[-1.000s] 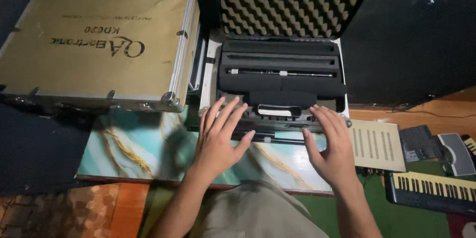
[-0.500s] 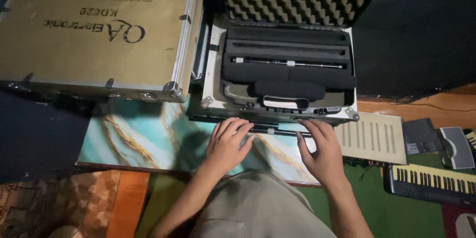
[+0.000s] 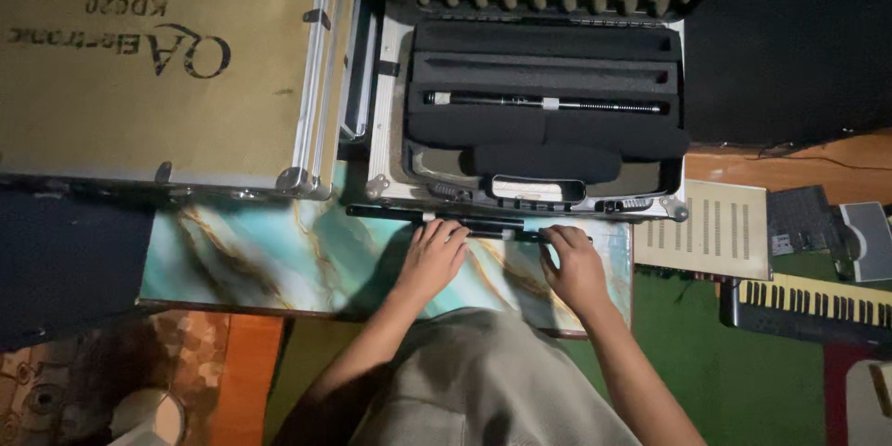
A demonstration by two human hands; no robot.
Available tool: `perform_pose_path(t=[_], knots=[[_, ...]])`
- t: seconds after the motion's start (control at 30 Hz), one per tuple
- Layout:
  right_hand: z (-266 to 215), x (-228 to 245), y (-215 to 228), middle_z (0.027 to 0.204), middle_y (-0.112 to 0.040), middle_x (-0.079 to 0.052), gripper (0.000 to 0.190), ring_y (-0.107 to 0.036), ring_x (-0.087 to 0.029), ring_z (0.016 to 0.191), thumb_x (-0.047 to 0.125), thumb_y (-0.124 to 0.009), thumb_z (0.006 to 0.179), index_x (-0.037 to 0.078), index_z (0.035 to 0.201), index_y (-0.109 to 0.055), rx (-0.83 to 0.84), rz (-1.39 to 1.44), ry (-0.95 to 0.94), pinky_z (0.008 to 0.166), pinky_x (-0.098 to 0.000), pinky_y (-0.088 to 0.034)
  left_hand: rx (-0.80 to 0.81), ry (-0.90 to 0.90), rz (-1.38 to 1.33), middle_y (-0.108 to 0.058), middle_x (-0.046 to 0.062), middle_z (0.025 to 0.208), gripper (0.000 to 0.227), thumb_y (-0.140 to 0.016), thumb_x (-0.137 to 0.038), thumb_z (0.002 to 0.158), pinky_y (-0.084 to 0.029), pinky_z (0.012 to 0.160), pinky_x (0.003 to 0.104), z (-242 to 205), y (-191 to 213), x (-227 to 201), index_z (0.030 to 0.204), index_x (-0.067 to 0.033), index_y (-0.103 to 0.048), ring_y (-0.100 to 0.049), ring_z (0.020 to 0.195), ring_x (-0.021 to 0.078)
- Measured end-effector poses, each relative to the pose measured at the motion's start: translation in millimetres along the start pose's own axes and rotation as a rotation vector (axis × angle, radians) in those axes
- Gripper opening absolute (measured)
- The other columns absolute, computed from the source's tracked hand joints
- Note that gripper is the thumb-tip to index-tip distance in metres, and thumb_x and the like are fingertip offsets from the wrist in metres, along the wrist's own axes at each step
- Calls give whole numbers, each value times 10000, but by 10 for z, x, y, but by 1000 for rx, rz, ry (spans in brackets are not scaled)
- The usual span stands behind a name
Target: The person places three black stands into a foam-lined case, closes the case, and carries a silver case to a table.
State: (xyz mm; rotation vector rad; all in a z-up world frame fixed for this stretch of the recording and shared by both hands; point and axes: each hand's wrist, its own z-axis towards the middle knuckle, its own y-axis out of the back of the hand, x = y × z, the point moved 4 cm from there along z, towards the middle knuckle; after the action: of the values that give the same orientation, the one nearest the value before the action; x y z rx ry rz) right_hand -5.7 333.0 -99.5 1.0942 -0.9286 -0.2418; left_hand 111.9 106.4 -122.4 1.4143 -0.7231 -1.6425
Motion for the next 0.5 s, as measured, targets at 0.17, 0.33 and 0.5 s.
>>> perform_pose_path(t=[0.17,0.33,0.5], knots=[[-31,-303,-416,1193,-687,-133,361,-593,-360,1121,74,-698,818,35,1177,-700,95,-94,10,981,-429,-490,77,-4,90,-625,87,1177,346,-711,-193,869,-444,964,473,-25,-440,274,1191,-70,-681,-562,1149,301],[-121,-412,-570,1204,-697,-100,417,-577,-336,1153,88,-653,812,80,1225,-708,157,-138,-16,1013,-402,-473,135,26,108,-635,76,1145,319,-683,-222,898,-439,967,478,-118,-589,417,1181,-76,-684,-565,1133,301],[-87,-439,-571,1195,-699,-98,380,-590,-321,1112,85,-663,841,78,1217,-716,190,-131,-21,1006,-403,-480,139,-5,169,-640,64,1139,281,-672,-214,902,-442,991,463,-79,-571,423,1161,-105,-683,-573,1153,283]])
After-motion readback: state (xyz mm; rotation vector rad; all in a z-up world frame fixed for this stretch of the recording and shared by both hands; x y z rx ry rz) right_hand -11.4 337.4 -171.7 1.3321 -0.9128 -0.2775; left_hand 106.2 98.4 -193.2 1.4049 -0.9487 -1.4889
